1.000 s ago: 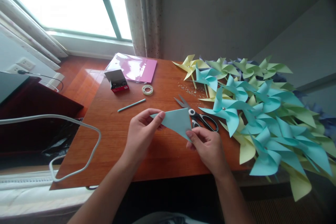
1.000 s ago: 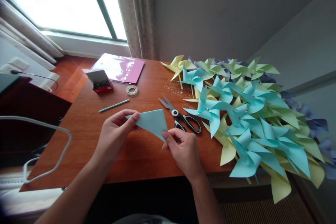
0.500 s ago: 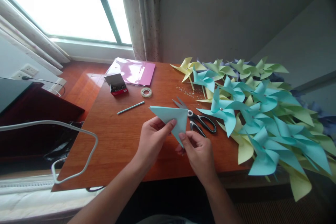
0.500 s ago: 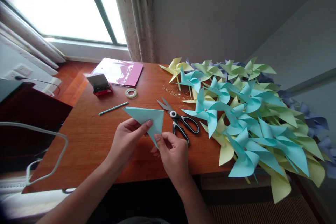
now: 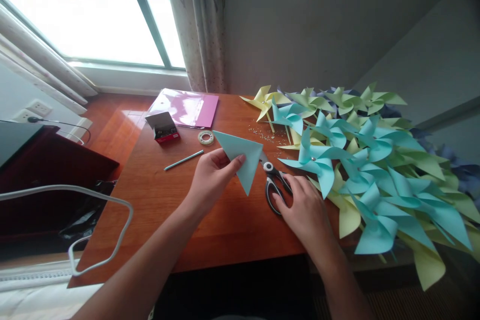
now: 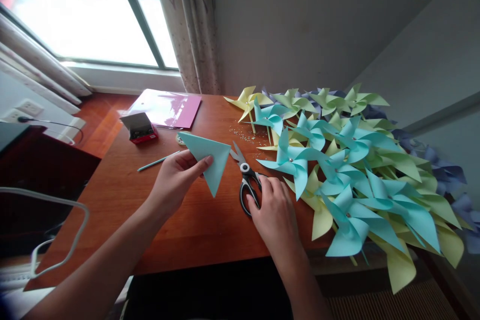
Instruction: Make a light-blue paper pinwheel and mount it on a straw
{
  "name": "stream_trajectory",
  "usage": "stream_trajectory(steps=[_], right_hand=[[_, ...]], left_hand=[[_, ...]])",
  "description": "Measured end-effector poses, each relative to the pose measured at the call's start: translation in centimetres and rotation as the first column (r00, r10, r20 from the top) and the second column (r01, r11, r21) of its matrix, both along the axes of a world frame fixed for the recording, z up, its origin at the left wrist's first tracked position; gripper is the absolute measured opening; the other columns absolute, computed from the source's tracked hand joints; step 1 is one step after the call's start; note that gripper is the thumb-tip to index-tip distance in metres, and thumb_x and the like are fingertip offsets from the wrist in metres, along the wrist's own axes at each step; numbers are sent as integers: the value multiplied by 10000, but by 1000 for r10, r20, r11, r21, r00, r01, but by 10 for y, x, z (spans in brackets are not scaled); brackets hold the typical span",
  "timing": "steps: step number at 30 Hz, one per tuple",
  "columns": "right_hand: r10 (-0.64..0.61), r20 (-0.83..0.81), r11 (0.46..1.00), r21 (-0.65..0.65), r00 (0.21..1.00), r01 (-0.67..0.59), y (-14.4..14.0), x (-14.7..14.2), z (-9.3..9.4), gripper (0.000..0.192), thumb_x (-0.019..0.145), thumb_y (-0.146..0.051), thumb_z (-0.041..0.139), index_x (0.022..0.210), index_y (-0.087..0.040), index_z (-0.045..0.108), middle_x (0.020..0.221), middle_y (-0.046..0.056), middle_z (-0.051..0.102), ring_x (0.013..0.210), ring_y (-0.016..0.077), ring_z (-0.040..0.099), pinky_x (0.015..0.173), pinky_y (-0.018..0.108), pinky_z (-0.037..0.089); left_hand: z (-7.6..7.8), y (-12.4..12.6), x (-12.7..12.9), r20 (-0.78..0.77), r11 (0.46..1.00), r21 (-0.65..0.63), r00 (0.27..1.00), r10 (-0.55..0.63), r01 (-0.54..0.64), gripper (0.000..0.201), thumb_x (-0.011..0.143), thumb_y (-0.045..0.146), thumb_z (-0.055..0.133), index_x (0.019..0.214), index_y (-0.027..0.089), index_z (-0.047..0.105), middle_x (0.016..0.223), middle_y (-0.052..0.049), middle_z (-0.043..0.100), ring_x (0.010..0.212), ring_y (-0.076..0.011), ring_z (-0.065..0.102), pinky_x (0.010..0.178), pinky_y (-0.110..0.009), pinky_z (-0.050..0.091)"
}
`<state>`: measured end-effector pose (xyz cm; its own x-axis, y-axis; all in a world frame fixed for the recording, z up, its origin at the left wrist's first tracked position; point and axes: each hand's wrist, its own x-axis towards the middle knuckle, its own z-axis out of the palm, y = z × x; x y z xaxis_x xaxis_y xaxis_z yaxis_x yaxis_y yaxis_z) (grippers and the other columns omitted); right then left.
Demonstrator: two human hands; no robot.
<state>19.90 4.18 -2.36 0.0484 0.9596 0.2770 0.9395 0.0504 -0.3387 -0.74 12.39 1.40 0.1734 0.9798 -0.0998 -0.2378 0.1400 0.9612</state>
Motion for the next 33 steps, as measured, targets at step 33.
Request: stream_trajectory(steps=[33], right_hand=[[-19,-857,978,-123,515,-169,-2,-4,16,495,832,-300,790,1311,-270,666,1246,83,662,1104,254,684,947,371,601]], left_hand=[[1,-7,-7,-67,998,-56,997,-22,18,310,736,416,851,892,152,800,822,-66,779,779,-225,702,687,-286,555]])
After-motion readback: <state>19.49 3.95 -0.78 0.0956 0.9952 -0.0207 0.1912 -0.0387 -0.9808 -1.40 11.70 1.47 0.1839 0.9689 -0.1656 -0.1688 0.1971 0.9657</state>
